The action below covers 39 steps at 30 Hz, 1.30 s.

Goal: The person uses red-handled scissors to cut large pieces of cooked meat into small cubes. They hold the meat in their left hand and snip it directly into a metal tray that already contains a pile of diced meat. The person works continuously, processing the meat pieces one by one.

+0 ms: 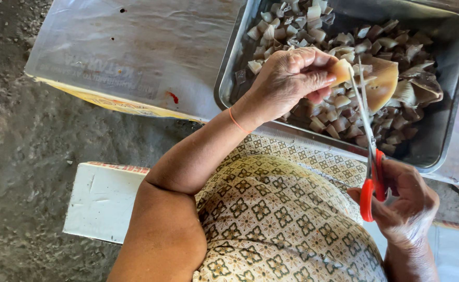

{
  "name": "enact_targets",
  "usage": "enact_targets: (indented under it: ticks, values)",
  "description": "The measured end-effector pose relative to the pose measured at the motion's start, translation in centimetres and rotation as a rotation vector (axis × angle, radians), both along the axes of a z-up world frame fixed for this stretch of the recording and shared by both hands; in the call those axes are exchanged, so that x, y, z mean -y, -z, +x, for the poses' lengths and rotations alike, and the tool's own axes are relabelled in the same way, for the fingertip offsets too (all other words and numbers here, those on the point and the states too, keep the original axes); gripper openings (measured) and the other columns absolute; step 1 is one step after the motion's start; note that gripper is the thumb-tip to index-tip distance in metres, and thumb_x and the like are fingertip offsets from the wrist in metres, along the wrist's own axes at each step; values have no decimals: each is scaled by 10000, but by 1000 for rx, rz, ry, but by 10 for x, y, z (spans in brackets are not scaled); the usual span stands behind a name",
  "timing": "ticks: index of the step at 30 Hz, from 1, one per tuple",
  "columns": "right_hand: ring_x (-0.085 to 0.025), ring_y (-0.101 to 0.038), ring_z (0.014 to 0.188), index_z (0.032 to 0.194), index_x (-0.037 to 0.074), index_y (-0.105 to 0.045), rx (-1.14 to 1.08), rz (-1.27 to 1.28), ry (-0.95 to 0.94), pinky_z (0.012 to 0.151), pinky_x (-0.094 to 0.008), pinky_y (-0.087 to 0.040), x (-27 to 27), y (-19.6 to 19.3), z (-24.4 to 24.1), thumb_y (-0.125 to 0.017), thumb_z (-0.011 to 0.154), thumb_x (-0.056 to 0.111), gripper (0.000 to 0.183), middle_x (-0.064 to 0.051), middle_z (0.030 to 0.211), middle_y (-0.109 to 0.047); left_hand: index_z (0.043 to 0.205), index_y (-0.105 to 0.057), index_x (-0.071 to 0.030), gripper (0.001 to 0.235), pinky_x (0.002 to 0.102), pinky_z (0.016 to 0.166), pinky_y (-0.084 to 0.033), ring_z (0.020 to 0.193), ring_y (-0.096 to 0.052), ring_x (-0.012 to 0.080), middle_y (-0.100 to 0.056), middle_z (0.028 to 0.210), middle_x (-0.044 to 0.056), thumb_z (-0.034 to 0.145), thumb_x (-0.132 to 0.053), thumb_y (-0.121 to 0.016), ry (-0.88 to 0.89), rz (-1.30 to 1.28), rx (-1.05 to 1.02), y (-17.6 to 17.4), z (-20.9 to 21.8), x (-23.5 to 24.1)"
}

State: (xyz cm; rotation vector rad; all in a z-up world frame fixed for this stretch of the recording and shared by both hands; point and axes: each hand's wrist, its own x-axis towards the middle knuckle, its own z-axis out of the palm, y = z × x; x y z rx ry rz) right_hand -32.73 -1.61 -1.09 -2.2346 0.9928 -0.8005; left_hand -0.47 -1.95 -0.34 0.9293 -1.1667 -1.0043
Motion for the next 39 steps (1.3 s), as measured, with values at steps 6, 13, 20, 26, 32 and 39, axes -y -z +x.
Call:
enact_targets:
  ticks: [6,13,20,26,32,39]
  values:
    - [-86,-635,772,1188,-52,-625,12,-51,-57,702,-245,-545,-3,-9,12,-910,644,338,727,-91,946,-685,1111,-745,-15,160,202,611,-638,694,-721,76,-771,853,55,969,-84,-718,36,25,115,-12,-6,-4]
    - [-69,-644,711,1183,-24,-686,18,-106,-62,646,-204,-529,-4,3,6,-930,757,214,545,-65,905,-704,992,-730,-24,80,217,585,-664,670,-733,97,-783,856,71,967,-100,-733,8,39,152,-15,1,2]
    - [-70,-670,796,1165,-53,-687,267,221,54,753,-202,-573,-5,10,-15,-873,871,42,361,-65,933,-720,1003,-723,-57,114,317,740,-592,828,-674,140,-732,923,97,945,-151,-696,-460,-401,949,-12,21,38]
    - [-77,-669,802,1166,-68,-681,344,339,110,758,-211,-569,0,13,-27,-858,848,-3,370,-76,947,-724,818,-691,-67,279,340,702,-553,765,-639,208,-694,810,112,989,-283,-651,-235,183,1388,21,11,97]
    - [-61,-653,841,1199,-65,-676,353,326,142,804,-206,-563,3,15,-32,-863,847,12,406,-61,985,-718,722,-663,-70,74,335,662,-565,687,-630,190,-656,749,115,771,-72,-608,-431,-78,1424,47,-2,127]
    - [-38,-574,750,1261,-38,-675,266,191,161,670,-167,-446,11,18,-38,-916,743,111,591,-39,954,-705,985,-687,-11,149,210,413,-482,555,-629,120,-711,788,72,955,-65,-551,-88,281,623,9,8,100]
